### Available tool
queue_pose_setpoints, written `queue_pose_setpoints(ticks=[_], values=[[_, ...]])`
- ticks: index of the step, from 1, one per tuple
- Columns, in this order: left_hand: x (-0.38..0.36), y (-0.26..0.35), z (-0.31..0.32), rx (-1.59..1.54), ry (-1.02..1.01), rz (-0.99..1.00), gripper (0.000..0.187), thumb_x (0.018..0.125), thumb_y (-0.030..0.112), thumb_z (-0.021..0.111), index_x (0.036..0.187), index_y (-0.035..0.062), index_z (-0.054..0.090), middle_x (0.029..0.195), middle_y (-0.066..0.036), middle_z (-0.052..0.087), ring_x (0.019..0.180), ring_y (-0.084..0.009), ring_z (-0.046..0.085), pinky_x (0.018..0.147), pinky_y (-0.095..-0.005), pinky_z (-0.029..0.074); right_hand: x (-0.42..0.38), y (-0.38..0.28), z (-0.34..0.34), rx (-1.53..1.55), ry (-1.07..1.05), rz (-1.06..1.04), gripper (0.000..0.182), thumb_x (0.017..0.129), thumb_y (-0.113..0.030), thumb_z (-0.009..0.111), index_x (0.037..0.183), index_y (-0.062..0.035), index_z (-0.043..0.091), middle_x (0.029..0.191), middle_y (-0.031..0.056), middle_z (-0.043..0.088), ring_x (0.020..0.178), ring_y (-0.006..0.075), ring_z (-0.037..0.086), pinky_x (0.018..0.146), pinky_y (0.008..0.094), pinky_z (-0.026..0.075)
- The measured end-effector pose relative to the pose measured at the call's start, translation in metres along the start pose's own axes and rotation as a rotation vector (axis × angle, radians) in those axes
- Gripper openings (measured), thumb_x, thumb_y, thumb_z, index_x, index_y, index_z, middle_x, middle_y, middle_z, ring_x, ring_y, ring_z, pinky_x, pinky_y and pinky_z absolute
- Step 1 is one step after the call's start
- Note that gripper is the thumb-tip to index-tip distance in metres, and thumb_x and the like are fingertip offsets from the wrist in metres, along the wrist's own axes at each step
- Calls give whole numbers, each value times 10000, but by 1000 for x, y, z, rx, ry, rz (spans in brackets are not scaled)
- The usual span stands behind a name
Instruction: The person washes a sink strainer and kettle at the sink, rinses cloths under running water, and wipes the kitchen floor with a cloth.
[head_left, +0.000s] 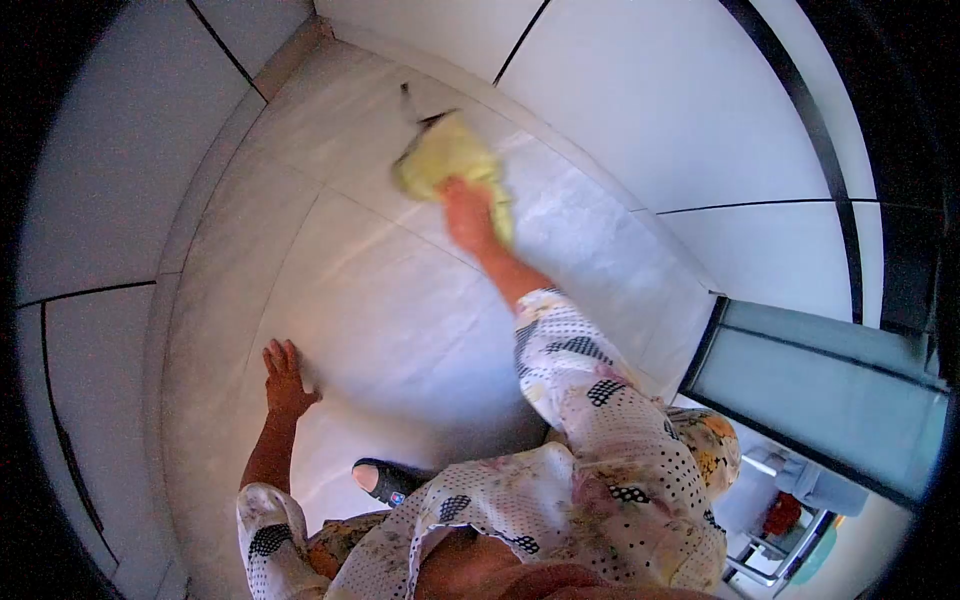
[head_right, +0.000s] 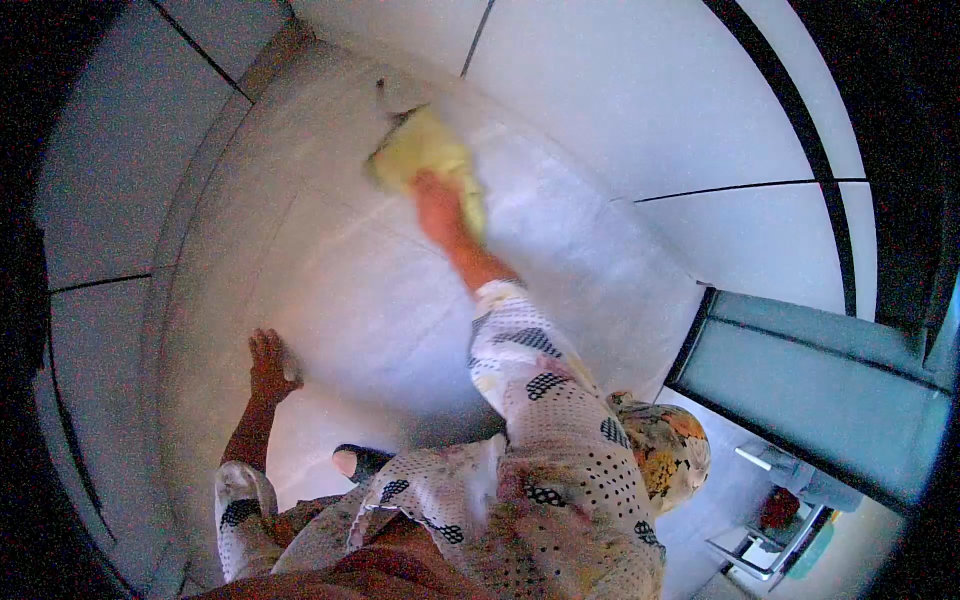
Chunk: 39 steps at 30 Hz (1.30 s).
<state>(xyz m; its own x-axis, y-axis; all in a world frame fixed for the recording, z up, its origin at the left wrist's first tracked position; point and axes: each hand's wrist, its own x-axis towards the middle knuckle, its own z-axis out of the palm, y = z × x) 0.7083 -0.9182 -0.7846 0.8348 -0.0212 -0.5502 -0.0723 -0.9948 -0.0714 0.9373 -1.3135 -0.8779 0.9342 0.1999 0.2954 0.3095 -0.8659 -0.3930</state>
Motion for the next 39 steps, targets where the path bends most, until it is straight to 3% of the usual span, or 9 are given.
queue_pose_setpoints(ticks=[5,9,13,16,23,26,28,36,39], values=[[11,-11,18,-11,29,86,1218,486,298,832,1406,74,65,1447,-232,61,1316,-447,99,934,-471,420,-55,-146,40,469,-231,-196,282,813,-97,497,1084,-125,569,1117,100,579,1061,269,518,926,430,314],[36,-41,48,2,135,204,1132,549,251,804,1411,108,85,1454,-189,116,1323,-398,153,986,-444,371,-49,-176,44,1142,-399,315,261,884,-161,481,1126,-84,543,1035,88,591,990,213,529,867,335,387],[47,-77,63,-230,131,265,982,648,201,744,1409,114,130,1463,-114,161,1337,-292,189,1017,-415,331,-24,-127,-25,1587,-189,715,283,864,-170,517,1118,-47,508,946,15,544,908,133,489,836,285,397],[40,-80,59,-238,165,112,934,671,228,730,1404,122,160,1460,-112,173,1335,-298,194,1001,-455,338,-20,-46,-96,1625,-79,987,246,797,-292,593,970,-124,545,907,16,529,903,173,506,858,410,410],[34,-136,70,-242,181,-134,865,724,290,692,1399,136,174,1444,-136,208,1317,-319,234,972,-483,362,-45,125,-173,1561,-13,954,591,890,-477,420,1305,-57,394,1302,150,440,1186,300,430,968,438,372],[27,-157,98,-275,224,-181,859,724,322,690,1396,141,186,1438,-158,210,1309,-331,244,974,-474,367,-81,180,-104,259,-234,457,649,851,-508,482,1332,-86,371,1341,171,391,1238,333,360,1006,458,304],[23,-149,74,-307,152,-189,871,717,354,694,1392,129,192,1439,-172,192,1306,-345,243,971,-482,369,-87,137,-54,-222,-140,450,687,806,-497,552,1347,-118,362,1358,205,351,1258,376,311,1018,483,249],[21,-100,39,-204,44,-307,931,668,384,716,1378,74,201,1429,-220,161,1283,-397,255,960,-465,391,-59,-145,17,111,-309,-330,660,710,-338,645,1298,-136,425,1309,251,360,1190,397,355,985,540,239],[36,-115,70,-197,93,-287,916,665,365,716,1376,72,217,1408,-214,224,1270,-397,282,954,-449,401,-101,-197,47,231,-435,-563,450,743,-153,522,1192,-170,537,1268,200,445,1152,342,436,935,454,332]])
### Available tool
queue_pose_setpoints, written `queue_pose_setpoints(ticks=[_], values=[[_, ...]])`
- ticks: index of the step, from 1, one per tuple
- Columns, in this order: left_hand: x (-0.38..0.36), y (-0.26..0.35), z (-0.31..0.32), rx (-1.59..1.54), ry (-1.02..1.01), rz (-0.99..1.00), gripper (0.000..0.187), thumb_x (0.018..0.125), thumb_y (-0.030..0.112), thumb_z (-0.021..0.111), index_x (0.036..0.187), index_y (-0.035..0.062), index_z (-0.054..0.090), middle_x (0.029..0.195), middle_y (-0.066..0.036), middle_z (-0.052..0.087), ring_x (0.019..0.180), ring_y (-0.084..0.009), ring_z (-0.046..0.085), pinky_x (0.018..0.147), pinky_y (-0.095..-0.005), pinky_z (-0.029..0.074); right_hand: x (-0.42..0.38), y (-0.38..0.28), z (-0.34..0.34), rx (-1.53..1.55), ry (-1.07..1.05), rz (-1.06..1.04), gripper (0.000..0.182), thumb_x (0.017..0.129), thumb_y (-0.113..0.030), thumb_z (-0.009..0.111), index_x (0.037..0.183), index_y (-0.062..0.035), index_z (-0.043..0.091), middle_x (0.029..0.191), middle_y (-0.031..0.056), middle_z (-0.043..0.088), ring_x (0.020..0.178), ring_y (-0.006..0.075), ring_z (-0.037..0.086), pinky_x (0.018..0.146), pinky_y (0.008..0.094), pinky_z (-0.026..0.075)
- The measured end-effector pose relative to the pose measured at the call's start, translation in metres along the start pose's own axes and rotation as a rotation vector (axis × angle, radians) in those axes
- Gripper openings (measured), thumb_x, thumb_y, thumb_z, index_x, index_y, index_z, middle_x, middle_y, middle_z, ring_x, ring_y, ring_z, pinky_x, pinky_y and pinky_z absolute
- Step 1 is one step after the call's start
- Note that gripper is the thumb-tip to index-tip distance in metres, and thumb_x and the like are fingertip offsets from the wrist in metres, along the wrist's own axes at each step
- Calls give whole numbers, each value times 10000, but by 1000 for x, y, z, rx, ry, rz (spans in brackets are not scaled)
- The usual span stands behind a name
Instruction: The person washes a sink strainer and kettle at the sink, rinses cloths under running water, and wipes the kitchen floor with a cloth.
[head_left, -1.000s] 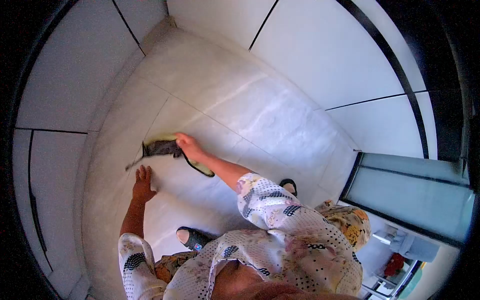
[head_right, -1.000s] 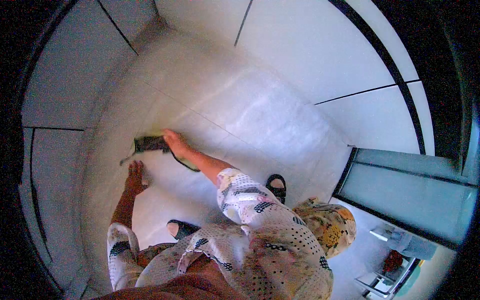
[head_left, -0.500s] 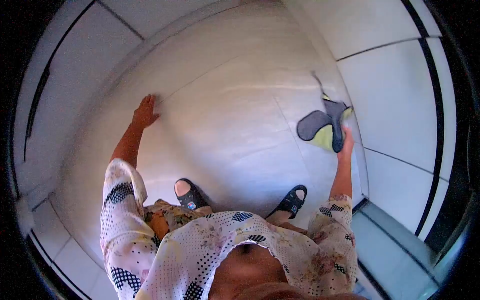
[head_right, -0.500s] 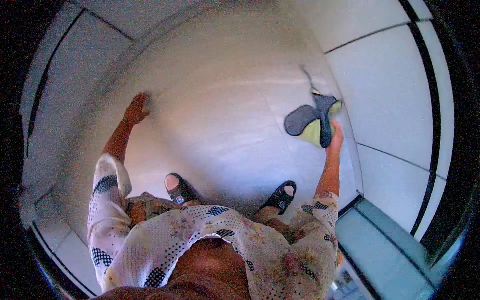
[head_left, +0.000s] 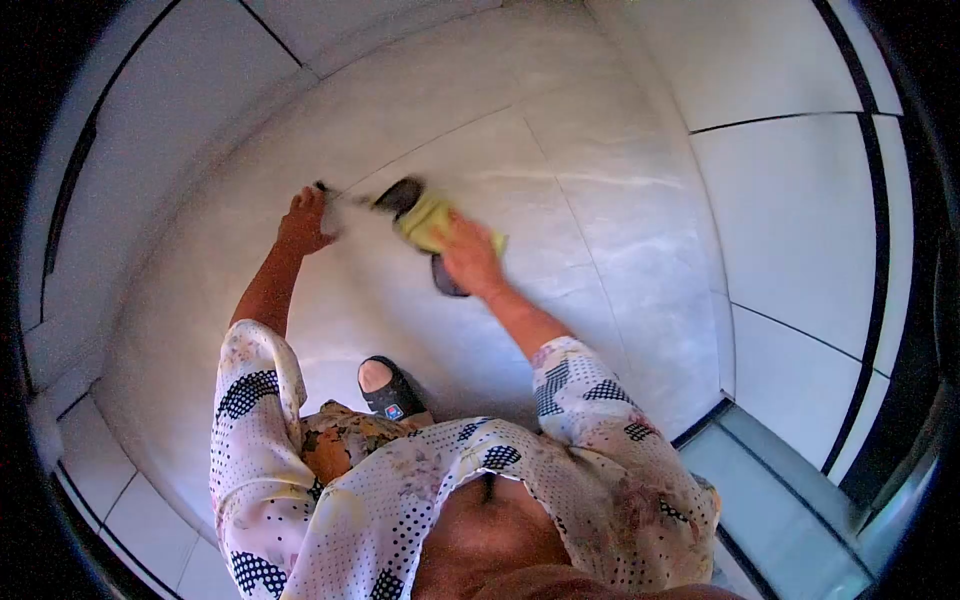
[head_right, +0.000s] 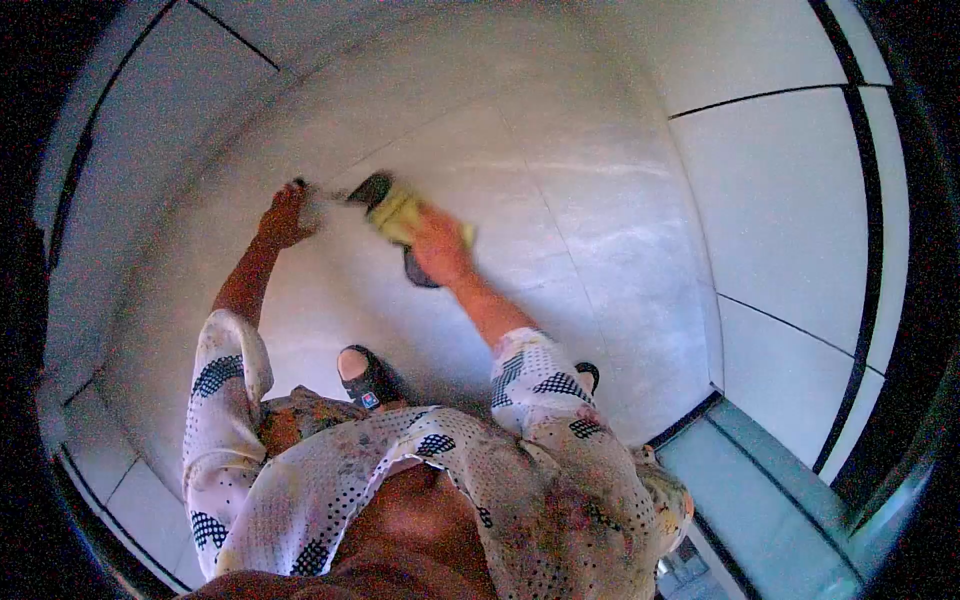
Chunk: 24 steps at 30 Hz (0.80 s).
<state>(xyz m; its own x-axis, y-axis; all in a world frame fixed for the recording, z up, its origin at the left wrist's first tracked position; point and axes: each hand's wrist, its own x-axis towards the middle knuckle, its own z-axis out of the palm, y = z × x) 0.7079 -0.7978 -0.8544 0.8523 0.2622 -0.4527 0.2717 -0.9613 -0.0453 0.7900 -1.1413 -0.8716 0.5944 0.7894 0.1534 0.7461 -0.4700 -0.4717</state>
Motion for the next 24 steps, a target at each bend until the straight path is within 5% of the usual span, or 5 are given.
queue_pose_setpoints(ticks=[3,7,13,18,24], values=[[8,-7,6,-190,-10,78,856,683,375,708,1357,65,280,1371,-192,320,1258,-351,328,951,-433,400,-34,-40,12,124,-78,3,327,721,-77,514,1017,-160,627,1137,115,568,1023,266,546,812,426,413],[1,72,-56,-835,-5,129,690,758,424,651,1295,67,406,1308,-143,430,1186,-252,440,947,-398,397,-47,-61,-24,939,-107,347,387,753,-61,535,1138,-65,562,1106,166,571,988,259,561,865,340,439],[-47,165,-93,-1673,-1025,184,471,836,396,582,1156,60,501,1061,-65,575,912,-171,573,773,-323,489,-43,-11,-64,1245,223,633,407,762,-75,555,1167,-46,530,1027,68,605,948,151,550,840,292,437],[-32,178,-79,-1459,-535,196,215,840,144,546,1031,46,555,825,-18,581,688,-108,552,582,-245,469,-55,5,-49,1171,241,893,336,874,-241,527,1150,-50,533,1012,66,604,910,141,548,804,287,441],[-41,187,-74,-1224,-273,344,338,851,212,584,1107,-3,535,985,-99,597,858,-188,569,763,-311,469,-42,-45,-72,2227,234,973,488,866,-387,550,1249,-121,408,1116,57,540,973,223,554,814,384,476]])
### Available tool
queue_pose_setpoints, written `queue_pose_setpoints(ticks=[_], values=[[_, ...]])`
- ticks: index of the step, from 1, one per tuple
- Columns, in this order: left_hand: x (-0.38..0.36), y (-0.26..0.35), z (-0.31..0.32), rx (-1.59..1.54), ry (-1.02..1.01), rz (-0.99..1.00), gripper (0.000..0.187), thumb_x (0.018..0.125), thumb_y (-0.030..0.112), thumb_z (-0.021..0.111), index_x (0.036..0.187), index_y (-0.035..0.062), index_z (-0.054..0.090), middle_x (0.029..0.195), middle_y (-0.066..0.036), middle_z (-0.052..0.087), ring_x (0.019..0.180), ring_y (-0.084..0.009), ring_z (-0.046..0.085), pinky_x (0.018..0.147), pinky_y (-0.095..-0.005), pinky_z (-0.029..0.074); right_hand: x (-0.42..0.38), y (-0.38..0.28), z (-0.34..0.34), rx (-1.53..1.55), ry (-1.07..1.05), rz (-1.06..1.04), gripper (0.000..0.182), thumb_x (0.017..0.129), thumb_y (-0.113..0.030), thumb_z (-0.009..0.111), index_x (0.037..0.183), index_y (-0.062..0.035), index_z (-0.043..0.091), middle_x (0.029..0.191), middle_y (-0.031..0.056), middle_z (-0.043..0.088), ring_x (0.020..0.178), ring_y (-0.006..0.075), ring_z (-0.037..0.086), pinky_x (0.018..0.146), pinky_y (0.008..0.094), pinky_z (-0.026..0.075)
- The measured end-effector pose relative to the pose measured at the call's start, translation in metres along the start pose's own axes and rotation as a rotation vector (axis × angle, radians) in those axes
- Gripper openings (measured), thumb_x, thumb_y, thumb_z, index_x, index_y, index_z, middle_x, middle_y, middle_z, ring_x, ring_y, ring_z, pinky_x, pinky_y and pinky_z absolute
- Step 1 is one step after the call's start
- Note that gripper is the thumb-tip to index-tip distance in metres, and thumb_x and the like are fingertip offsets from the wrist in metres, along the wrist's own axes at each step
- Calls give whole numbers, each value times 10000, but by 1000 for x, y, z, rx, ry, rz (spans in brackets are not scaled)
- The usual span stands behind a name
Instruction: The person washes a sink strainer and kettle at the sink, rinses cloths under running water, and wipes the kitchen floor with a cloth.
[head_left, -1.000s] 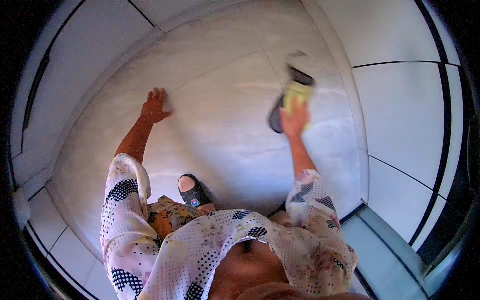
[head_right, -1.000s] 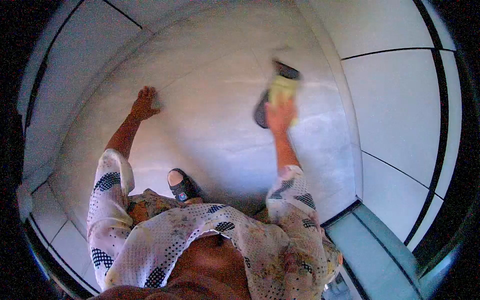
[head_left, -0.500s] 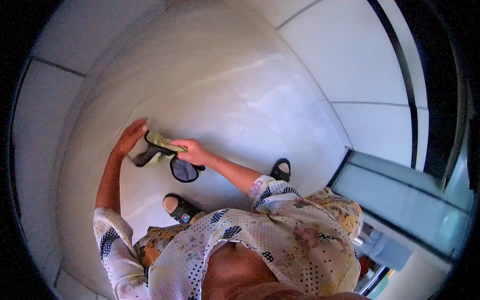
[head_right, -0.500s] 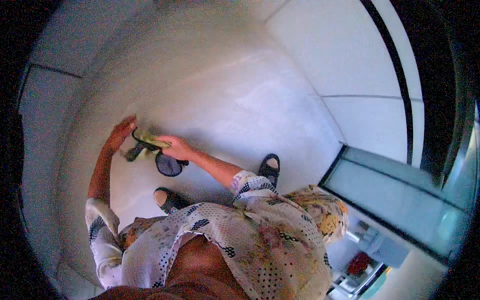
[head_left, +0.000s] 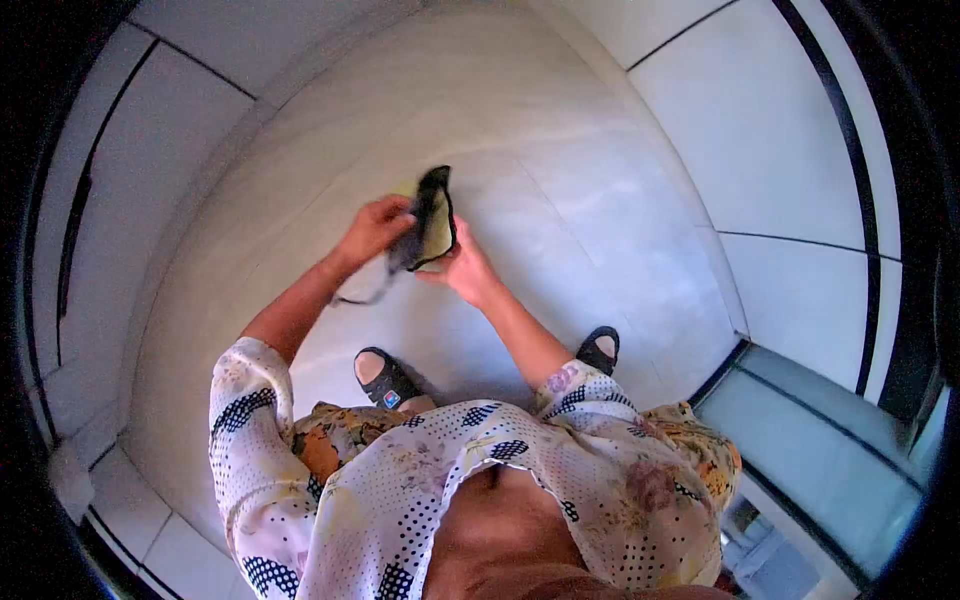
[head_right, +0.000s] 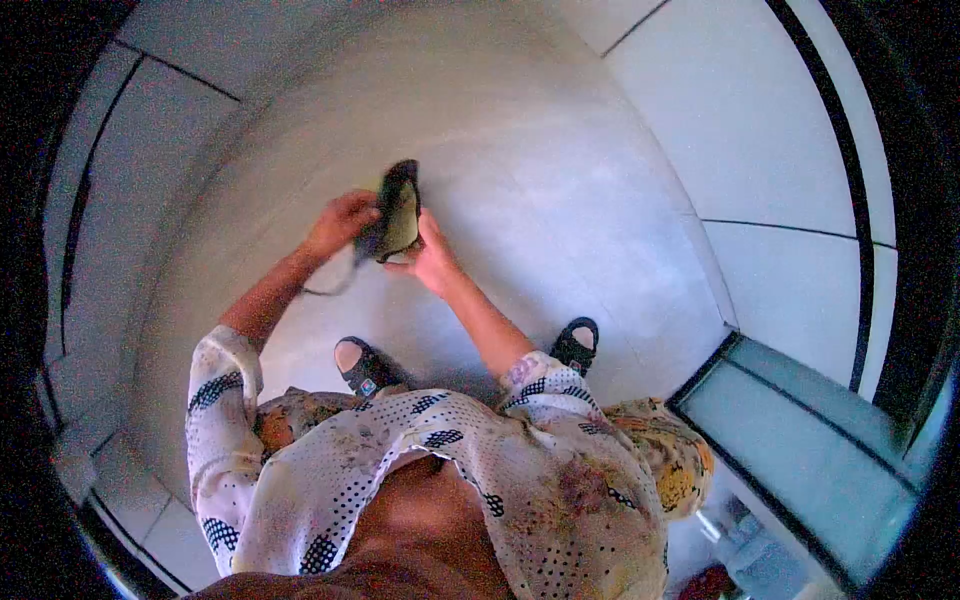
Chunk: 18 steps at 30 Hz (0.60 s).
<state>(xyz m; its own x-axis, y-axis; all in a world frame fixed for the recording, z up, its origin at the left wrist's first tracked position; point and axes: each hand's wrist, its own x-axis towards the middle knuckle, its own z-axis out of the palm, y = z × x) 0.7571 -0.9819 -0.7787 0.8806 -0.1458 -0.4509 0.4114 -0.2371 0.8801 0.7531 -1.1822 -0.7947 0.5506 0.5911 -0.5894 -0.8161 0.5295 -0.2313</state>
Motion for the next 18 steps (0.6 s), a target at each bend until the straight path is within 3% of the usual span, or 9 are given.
queue_pose_setpoints(ticks=[3,5,9,11,13,14,15,17,18], values=[[-13,7,33,392,-231,275,472,838,225,585,1228,-4,452,1124,-192,549,1033,-292,538,905,-383,410,21,9,6,-249,82,-286,532,834,-353,606,1248,-94,394,1086,67,541,954,218,557,778,372,488],[-21,17,48,457,-282,408,508,826,230,593,1261,24,431,1170,-199,528,1080,-304,519,940,-397,381,29,-3,-17,-296,149,-204,497,804,-246,647,1190,-18,432,1055,83,554,926,200,559,768,342,481],[-10,-13,29,338,-359,204,511,828,241,598,1272,50,432,1243,-143,503,1079,-283,524,911,-383,429,43,-47,-95,-648,477,-493,404,788,-211,661,1100,5,522,1020,102,587,888,209,569,777,333,457],[-4,-37,-7,549,-173,153,490,823,236,607,1250,45,459,1259,-136,496,1109,-282,510,899,-389,448,-1,-118,-90,-962,702,-651,415,783,-214,662,1094,30,535,1005,124,599,889,206,567,799,339,443],[-5,-42,-62,709,52,46,464,819,223,582,1223,23,473,1263,-159,484,1125,-294,495,970,-367,385,-47,-209,-124,-1487,988,-853,420,781,-222,649,1090,37,532,1002,173,604,892,275,577,801,360,442],[-2,-82,-96,789,152,30,450,829,239,561,1214,21,479,1265,-154,481,1129,-303,486,966,-373,384,-70,-228,-140,-1490,1051,-1014,458,767,-248,655,1098,41,526,1021,204,599,906,329,573,815,383,437],[-10,-112,-122,827,282,-37,438,837,247,547,1202,15,481,1253,-164,488,1125,-312,487,960,-375,386,-88,-250,-178,-1612,1235,-1039,496,747,-255,659,1126,34,520,1039,198,601,916,346,575,831,387,439],[-32,-154,-181,934,386,-124,427,825,234,555,1178,6,487,1212,-175,512,1105,-318,497,930,-384,410,-122,-267,-239,-1785,1578,-759,528,741,-256,636,1169,21,501,1061,200,594,894,365,582,833,410,446],[-47,-179,-207,953,473,-144,414,818,229,557,1163,9,494,1188,-173,525,1090,-322,504,910,-387,423,-114,-262,-268,-1902,1602,-730,531,741,-249,627,1181,15,492,1065,199,590,893,365,582,828,412,450]])
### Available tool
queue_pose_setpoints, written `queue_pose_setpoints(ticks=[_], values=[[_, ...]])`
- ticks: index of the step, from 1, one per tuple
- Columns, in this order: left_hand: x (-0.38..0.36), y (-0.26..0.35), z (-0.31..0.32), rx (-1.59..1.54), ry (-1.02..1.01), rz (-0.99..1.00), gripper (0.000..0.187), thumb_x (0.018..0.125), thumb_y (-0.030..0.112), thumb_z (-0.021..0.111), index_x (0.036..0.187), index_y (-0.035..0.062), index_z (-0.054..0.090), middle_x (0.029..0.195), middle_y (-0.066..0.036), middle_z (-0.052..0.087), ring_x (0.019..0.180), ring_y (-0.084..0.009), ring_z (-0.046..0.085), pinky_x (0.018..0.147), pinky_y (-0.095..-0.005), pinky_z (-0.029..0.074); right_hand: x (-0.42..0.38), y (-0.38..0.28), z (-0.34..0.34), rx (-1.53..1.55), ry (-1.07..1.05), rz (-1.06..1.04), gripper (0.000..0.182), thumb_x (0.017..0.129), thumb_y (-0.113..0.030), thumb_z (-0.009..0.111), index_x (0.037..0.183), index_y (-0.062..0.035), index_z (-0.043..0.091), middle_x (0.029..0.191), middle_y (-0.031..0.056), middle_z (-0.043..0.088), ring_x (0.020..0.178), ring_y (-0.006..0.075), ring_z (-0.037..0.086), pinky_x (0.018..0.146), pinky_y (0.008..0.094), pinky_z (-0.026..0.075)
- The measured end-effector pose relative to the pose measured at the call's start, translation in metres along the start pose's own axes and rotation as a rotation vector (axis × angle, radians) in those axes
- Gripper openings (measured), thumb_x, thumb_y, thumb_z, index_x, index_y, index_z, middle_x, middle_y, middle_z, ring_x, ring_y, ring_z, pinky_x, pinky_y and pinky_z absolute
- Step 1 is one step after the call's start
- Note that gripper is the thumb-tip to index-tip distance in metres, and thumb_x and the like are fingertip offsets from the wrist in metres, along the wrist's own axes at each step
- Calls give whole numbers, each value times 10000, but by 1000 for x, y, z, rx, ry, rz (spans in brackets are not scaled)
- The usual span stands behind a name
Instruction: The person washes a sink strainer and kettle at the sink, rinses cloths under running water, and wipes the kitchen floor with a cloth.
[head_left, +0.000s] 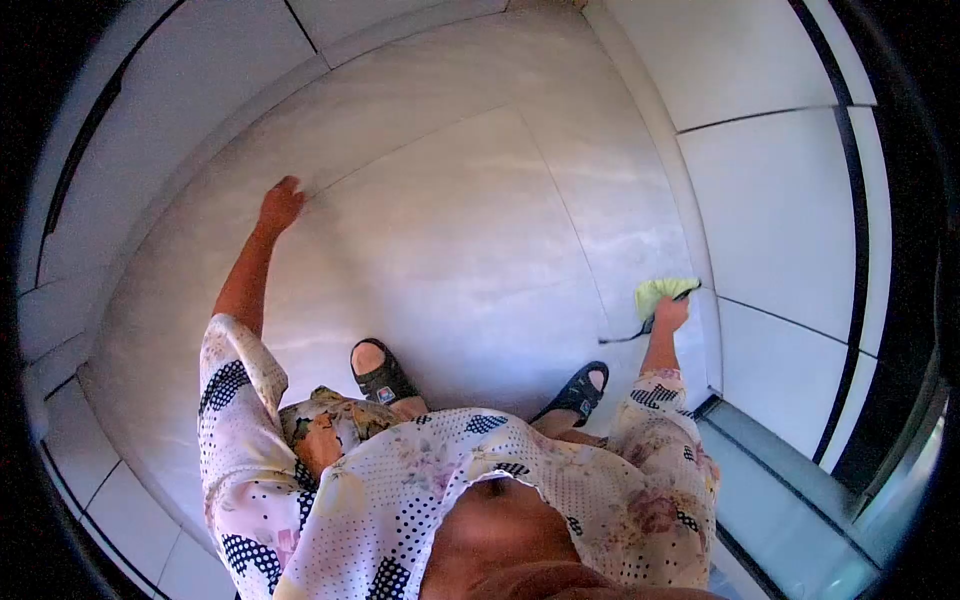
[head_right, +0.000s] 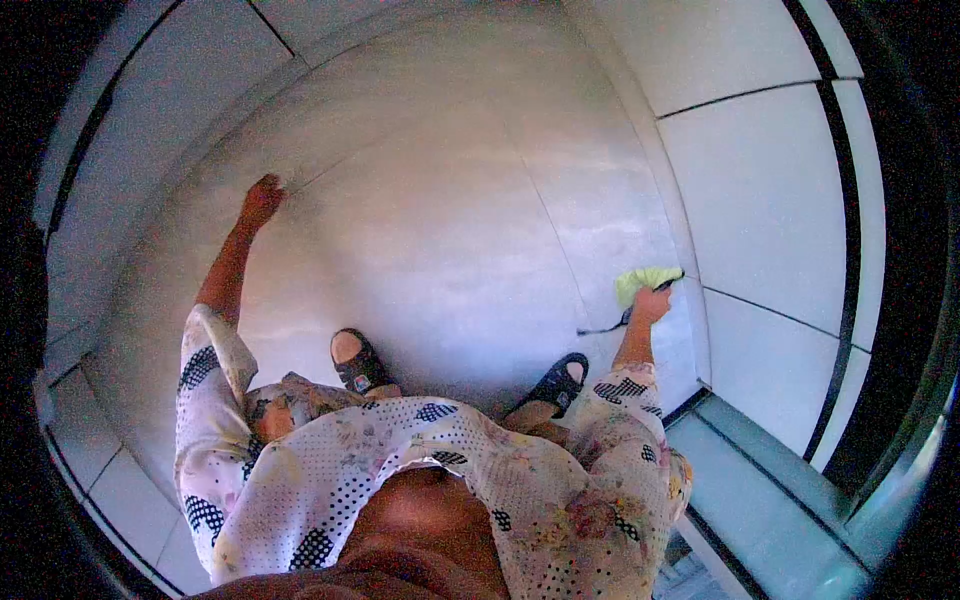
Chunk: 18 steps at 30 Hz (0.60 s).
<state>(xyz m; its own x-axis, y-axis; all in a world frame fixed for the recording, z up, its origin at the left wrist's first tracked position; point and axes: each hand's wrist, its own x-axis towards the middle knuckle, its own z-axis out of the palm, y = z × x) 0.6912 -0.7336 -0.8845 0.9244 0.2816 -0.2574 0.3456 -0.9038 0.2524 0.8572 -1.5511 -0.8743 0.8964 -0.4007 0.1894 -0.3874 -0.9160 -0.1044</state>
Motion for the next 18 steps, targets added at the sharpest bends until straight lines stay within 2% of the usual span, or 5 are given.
queue_pose_setpoints(ticks=[3,8,11,13,18], values=[[-10,-7,-5,-71,184,-183,411,801,213,565,1158,22,497,1139,-162,553,1054,-332,520,880,-403,440,-11,-46,-6,20,-274,232,546,731,-213,594,1220,-13,455,1074,193,559,921,357,572,802,421,464],[-11,-16,28,-1,255,-203,535,780,259,601,1251,64,438,1277,-153,445,1170,-316,426,929,-423,397,-144,-278,-17,230,-155,-812,317,758,-74,497,1064,-2,533,944,196,545,862,339,532,765,450,418],[-9,72,-23,0,109,-267,727,756,365,638,1353,109,312,1408,-160,276,1289,-323,273,945,-499,353,-237,-374,-72,235,-504,-1011,258,729,-90,542,974,-23,585,889,214,549,886,366,520,789,465,416],[-10,104,-38,41,-60,-250,894,716,451,668,1405,148,187,1452,-168,154,1336,-348,143,926,-579,324,-246,-395,-76,487,-929,-1018,319,713,-123,583,1020,-34,578,937,210,577,929,355,541,832,450,420],[-9,74,-19,162,-257,-57,1053,634,472,740,1423,172,110,1470,-180,47,1340,-407,46,911,-603,330,-120,-420,-72,616,-883,-413,378,690,-180,624,1033,-29,578,973,189,622,908,306,599,786,430,463]])
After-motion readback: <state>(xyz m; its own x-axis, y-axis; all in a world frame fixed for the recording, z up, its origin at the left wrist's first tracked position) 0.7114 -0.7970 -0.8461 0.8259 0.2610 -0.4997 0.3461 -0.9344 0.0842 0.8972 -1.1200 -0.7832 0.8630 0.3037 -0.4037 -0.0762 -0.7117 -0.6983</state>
